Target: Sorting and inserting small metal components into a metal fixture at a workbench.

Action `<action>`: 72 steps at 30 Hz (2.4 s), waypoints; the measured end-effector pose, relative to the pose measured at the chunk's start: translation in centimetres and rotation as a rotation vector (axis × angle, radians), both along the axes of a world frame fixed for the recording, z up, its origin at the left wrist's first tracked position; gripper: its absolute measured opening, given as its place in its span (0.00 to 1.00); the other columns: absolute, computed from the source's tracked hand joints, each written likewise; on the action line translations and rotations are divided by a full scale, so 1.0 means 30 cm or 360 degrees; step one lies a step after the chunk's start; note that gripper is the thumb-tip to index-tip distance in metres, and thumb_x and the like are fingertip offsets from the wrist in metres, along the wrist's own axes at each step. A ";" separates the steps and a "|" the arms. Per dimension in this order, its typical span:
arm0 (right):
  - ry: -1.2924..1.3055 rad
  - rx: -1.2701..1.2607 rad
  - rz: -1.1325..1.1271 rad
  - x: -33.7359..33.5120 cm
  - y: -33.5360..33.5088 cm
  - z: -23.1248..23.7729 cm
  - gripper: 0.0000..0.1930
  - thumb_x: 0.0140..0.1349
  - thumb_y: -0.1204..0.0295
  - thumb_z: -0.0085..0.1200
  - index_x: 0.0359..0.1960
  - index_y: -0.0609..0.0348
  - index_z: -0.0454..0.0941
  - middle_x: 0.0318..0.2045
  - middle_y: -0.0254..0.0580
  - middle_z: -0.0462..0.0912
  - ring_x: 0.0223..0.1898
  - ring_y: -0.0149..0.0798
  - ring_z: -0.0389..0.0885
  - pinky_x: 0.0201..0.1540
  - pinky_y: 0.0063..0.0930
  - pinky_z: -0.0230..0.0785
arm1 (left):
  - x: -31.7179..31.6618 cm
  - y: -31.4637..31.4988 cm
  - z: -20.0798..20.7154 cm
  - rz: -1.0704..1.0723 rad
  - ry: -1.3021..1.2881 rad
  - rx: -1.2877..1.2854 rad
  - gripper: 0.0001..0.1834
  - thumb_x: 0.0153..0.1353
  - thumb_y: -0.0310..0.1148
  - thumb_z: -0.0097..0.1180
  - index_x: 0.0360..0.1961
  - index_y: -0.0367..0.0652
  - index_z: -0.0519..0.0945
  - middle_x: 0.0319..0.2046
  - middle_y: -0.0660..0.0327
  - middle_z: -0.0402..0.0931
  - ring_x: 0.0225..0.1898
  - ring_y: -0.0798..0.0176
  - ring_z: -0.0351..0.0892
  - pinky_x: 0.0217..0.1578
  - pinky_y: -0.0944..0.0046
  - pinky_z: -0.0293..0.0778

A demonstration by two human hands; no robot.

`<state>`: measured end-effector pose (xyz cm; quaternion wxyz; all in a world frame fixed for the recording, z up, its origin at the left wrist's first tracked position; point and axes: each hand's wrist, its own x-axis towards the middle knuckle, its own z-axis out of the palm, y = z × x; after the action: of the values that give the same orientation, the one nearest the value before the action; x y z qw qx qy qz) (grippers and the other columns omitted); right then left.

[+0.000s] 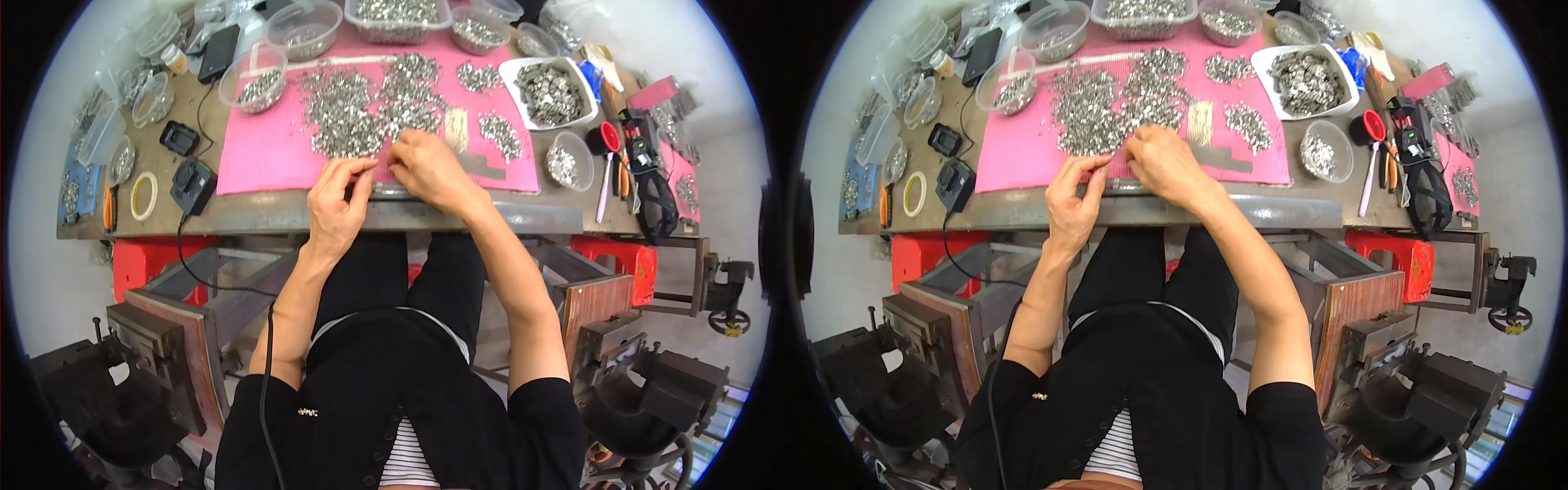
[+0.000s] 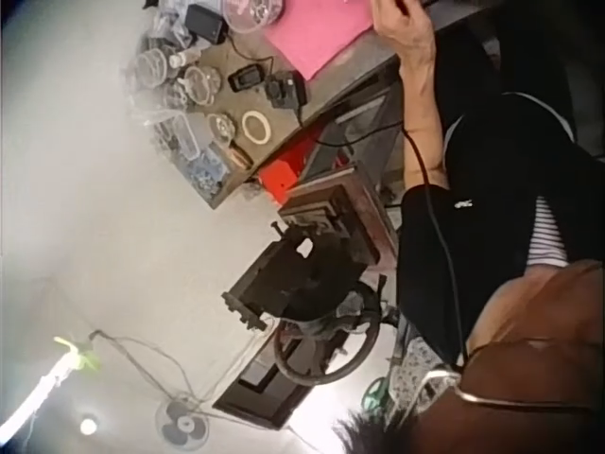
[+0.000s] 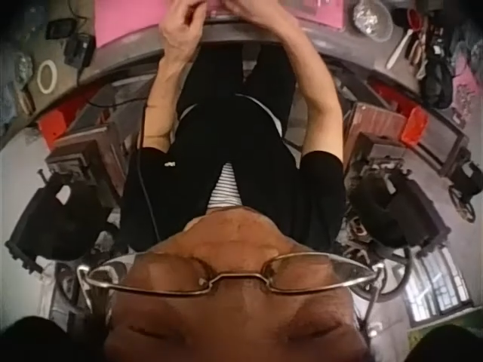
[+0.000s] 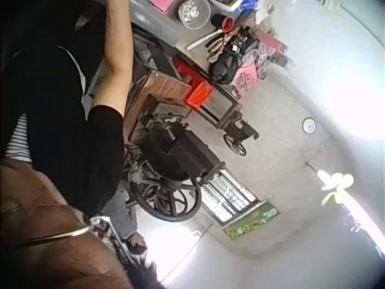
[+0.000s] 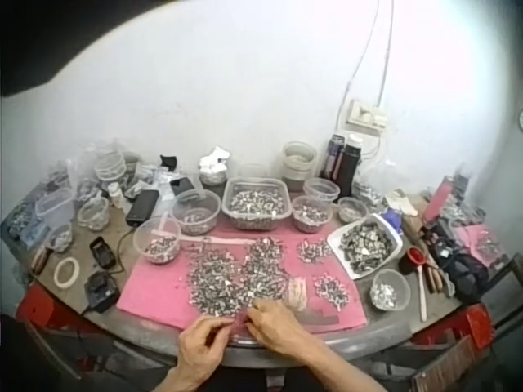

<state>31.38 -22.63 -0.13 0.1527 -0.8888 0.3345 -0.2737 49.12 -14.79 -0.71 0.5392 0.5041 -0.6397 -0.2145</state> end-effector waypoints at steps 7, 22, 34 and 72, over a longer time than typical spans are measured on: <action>-0.0358 0.0303 -0.0385 -0.074 -0.170 0.059 0.06 0.59 0.75 0.57 0.36 0.63 0.82 0.28 0.44 0.86 0.30 0.36 0.83 0.36 0.31 0.75 | -0.027 -0.010 -0.003 -0.0074 0.0004 0.0014 0.07 0.60 0.19 0.59 0.39 0.36 0.81 0.35 0.55 0.80 0.35 0.57 0.80 0.35 0.62 0.77; -0.0841 0.0537 -0.0444 -0.095 0.201 0.098 0.08 0.61 0.77 0.62 0.41 0.64 0.83 0.35 0.40 0.85 0.35 0.31 0.82 0.41 0.26 0.74 | -0.141 -0.018 -0.005 -0.0292 -0.0116 -0.0184 0.24 0.55 0.13 0.57 0.54 0.38 0.74 0.35 0.53 0.76 0.37 0.51 0.78 0.40 0.55 0.75; -0.0594 0.0229 -0.0348 -0.099 0.235 0.080 0.06 0.57 0.81 0.62 0.34 0.64 0.79 0.31 0.43 0.79 0.32 0.46 0.79 0.35 0.36 0.71 | -0.125 0.012 0.026 -0.0383 -0.0241 -0.0209 0.42 0.55 0.11 0.58 0.71 0.41 0.61 0.33 0.56 0.77 0.34 0.60 0.80 0.39 0.61 0.79; -0.0112 -0.0246 -0.0366 -0.102 0.227 0.021 0.07 0.55 0.81 0.62 0.35 0.61 0.78 0.35 0.43 0.81 0.36 0.45 0.80 0.41 0.37 0.71 | -0.068 0.038 -0.074 -0.0061 -0.0566 -0.0218 0.27 0.53 0.29 0.67 0.57 0.44 0.78 0.45 0.59 0.78 0.48 0.53 0.74 0.55 0.52 0.63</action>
<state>28.32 -15.81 0.49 0.0630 -0.8435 0.4066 -0.3453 47.09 -13.66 -2.92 0.4464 0.4838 -0.7475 -0.0883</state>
